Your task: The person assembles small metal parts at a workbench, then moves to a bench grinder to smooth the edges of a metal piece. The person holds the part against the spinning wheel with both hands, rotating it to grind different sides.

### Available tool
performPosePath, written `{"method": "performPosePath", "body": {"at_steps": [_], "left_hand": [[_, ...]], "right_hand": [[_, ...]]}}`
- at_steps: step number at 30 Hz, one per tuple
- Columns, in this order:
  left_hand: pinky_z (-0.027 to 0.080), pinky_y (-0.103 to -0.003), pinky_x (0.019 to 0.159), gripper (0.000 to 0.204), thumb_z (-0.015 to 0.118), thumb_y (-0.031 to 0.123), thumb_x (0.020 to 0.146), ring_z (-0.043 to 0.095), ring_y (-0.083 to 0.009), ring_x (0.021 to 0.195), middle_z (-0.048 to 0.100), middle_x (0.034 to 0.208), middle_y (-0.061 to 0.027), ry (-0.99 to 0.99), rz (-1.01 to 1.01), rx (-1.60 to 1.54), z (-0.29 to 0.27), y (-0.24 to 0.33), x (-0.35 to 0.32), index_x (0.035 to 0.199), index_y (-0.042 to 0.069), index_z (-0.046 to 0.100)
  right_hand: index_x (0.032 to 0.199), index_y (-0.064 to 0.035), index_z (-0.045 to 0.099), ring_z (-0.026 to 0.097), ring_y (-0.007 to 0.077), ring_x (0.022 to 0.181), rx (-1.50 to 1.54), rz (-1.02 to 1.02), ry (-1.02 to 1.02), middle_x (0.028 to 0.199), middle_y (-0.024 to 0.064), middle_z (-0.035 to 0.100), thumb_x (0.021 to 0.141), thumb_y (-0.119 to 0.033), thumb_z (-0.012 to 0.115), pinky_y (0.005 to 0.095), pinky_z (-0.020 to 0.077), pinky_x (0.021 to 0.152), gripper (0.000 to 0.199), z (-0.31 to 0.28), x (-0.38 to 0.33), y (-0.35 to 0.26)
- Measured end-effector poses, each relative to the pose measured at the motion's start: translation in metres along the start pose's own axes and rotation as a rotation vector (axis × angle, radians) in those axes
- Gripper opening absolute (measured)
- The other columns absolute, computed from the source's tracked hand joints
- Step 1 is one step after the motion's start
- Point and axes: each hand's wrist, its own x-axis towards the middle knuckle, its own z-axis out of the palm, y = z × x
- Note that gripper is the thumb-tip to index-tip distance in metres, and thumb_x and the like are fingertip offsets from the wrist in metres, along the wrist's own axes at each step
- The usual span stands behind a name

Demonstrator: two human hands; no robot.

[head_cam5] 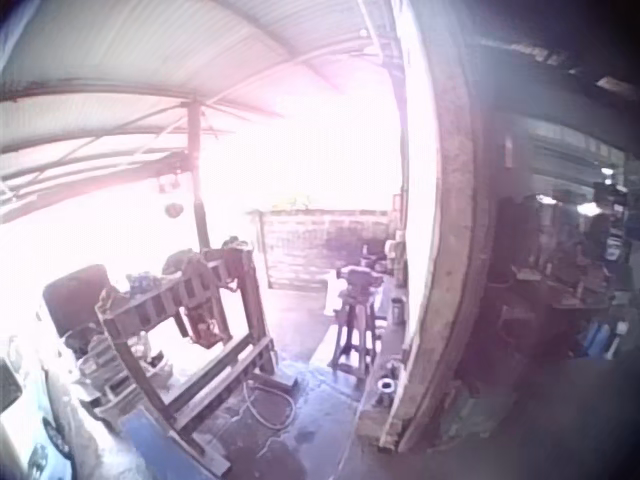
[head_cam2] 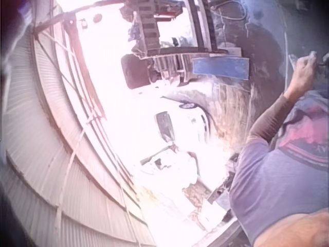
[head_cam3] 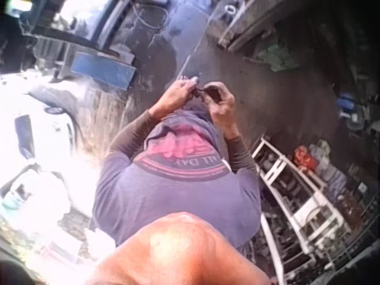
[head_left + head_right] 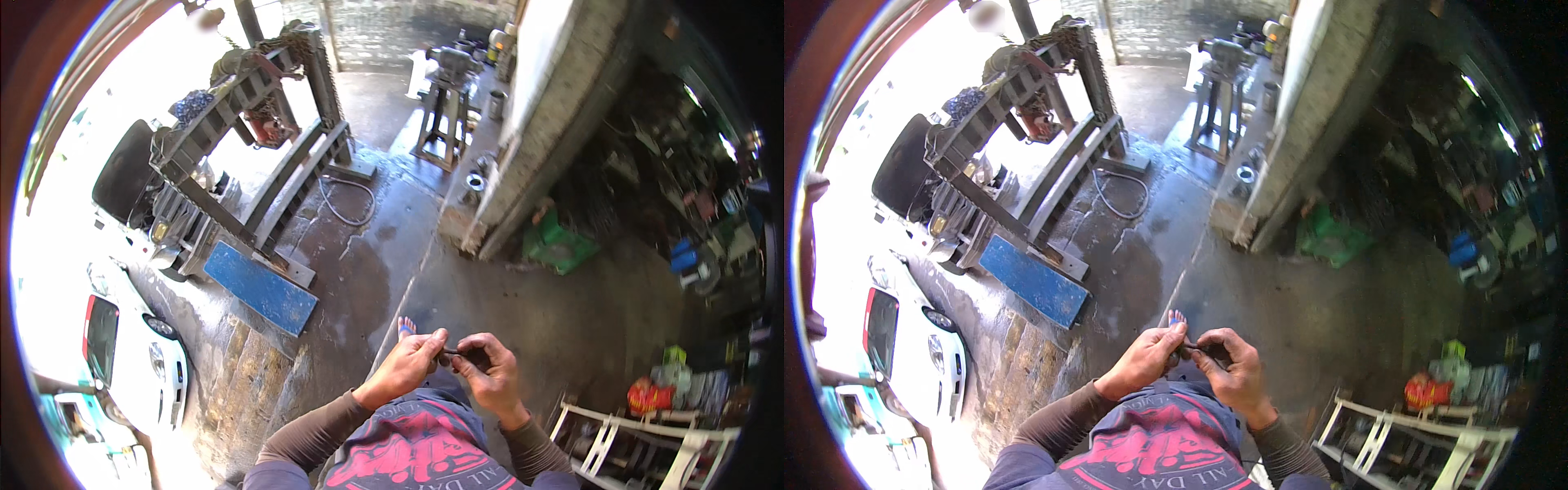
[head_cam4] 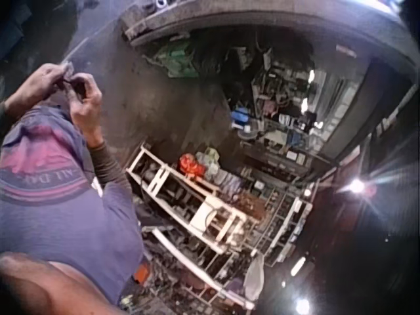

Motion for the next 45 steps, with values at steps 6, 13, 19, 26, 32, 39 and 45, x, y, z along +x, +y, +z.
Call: {"method": "performPosePath", "body": {"at_steps": [6, 13, 19, 26, 32, 39, 45], "left_hand": [[0.036, -0.023, 0.058, 0.024, 0.052, 0.030, 0.106, 0.041, -0.0039, 0.067, 0.048, 0.077, 0.0050, 0.099, 0.328, 0.046, -0.093, 0.096, 0.102, 0.104, 0.006, 0.056], [0.022, -0.024, 0.042, 0.040, 0.052, 0.039, 0.107, 0.028, -0.0022, 0.045, 0.035, 0.057, 0.0105, 0.138, 0.088, -0.343, -0.216, 0.157, 0.265, 0.076, 0.013, 0.056], [0.021, -0.022, 0.043, 0.033, 0.054, 0.032, 0.107, 0.025, -0.0019, 0.047, 0.036, 0.061, 0.0086, 0.192, 0.203, -0.531, -0.373, 0.167, 0.394, 0.091, 0.004, 0.062], [0.023, -0.023, 0.043, 0.026, 0.061, 0.025, 0.103, 0.027, -0.0036, 0.046, 0.035, 0.058, 0.0071, 0.078, 0.154, -0.567, -0.503, 0.243, 0.617, 0.104, 0.000, 0.065], [0.023, -0.025, 0.044, 0.023, 0.064, 0.028, 0.101, 0.028, -0.0050, 0.048, 0.035, 0.058, 0.0058, -0.109, 0.066, -0.425, -0.555, 0.353, 0.782, 0.097, 0.006, 0.062], [0.025, -0.024, 0.043, 0.030, 0.059, 0.034, 0.103, 0.029, -0.0050, 0.048, 0.032, 0.060, 0.0066, -0.019, 0.122, -0.452, -0.606, 0.441, 0.975, 0.093, 0.006, 0.060], [0.025, -0.023, 0.042, 0.035, 0.057, 0.036, 0.104, 0.028, -0.0049, 0.047, 0.032, 0.060, 0.0065, 0.030, 0.079, -0.466, -0.637, 0.530, 1.062, 0.099, 0.002, 0.064]], "right_hand": [[0.105, -0.0001, 0.060, 0.064, 0.0104, 0.079, 0.179, 0.123, -0.151, 0.093, 0.0046, 0.066, 0.091, 0.005, 0.070, 0.0251, 0.0544, 0.072, 0.017, 0.011, 0.201, -0.007], [0.106, -0.0007, 0.061, 0.068, 0.0155, 0.086, 0.278, 0.014, -0.097, 0.099, 0.0100, 0.067, 0.090, 0.007, 0.070, 0.0313, 0.0590, 0.074, 0.020, 0.010, 0.405, 0.048], [0.115, -0.0010, 0.062, 0.069, 0.0222, 0.086, 0.832, 0.174, -0.195, 0.103, 0.0150, 0.068, 0.092, 0.001, 0.069, 0.0359, 0.0607, 0.075, 0.024, 0.023, 0.590, 0.176], [0.108, -0.0021, 0.061, 0.068, 0.0245, 0.087, 0.915, 0.388, 0.048, 0.103, 0.0136, 0.066, 0.090, 0.001, 0.061, 0.0403, 0.0584, 0.083, 0.018, 0.031, 0.818, 0.260], [0.099, -0.0041, 0.060, 0.046, 0.0104, 0.058, 0.907, 0.490, 0.298, 0.069, -0.0009, 0.047, 0.099, -0.014, 0.056, 0.0307, 0.0454, 0.053, 0.011, -0.030, 0.975, 0.280], [0.097, -0.0087, 0.062, 0.039, 0.0105, 0.046, 0.629, 0.456, 0.524, 0.061, -0.0020, 0.043, 0.101, -0.027, 0.058, 0.0306, 0.0391, 0.045, 0.019, -0.130, 1.263, 0.360], [0.108, -0.0092, 0.058, 0.040, 0.0113, 0.047, 0.700, 0.589, 0.809, 0.060, -0.0018, 0.044, 0.099, -0.043, 0.063, 0.0339, 0.0429, 0.048, 0.035, -0.190, 1.479, 0.411]]}}
